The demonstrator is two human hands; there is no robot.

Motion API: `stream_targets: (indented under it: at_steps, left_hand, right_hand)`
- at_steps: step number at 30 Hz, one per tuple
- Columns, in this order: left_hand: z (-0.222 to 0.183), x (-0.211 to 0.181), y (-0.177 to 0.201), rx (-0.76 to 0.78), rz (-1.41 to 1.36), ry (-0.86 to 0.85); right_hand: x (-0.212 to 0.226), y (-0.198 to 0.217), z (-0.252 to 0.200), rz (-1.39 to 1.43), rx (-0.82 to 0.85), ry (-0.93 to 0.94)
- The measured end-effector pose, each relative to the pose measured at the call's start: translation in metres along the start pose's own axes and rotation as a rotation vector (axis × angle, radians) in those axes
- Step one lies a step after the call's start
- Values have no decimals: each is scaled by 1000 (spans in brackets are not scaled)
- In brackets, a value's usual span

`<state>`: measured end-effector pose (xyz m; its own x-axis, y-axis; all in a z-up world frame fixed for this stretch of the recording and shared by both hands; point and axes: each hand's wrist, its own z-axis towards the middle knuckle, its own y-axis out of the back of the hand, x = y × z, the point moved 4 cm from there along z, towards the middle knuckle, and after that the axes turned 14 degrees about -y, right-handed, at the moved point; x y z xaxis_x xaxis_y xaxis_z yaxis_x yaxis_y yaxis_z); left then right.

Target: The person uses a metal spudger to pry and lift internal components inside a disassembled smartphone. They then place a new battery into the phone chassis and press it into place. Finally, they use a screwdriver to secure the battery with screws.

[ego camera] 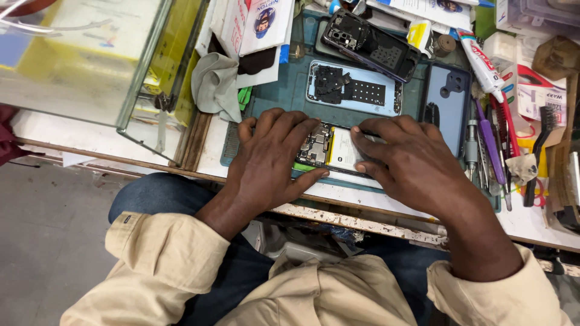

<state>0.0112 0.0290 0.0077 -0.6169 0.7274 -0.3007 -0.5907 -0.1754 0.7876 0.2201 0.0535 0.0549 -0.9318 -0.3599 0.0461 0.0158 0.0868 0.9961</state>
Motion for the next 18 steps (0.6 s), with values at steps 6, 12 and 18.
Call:
stream_targets:
  at_steps: [6, 12, 18]
  left_hand:
    - [2, 0, 1, 11, -8, 10]
    - [1, -1, 1, 10, -1, 8]
    - [1, 1, -3, 48, -5, 15]
  right_hand:
    - [-8, -6, -6, 185, 3, 1]
    - [-26, -6, -20, 303, -161, -1]
    - [-31, -23, -28, 177, -97, 8]
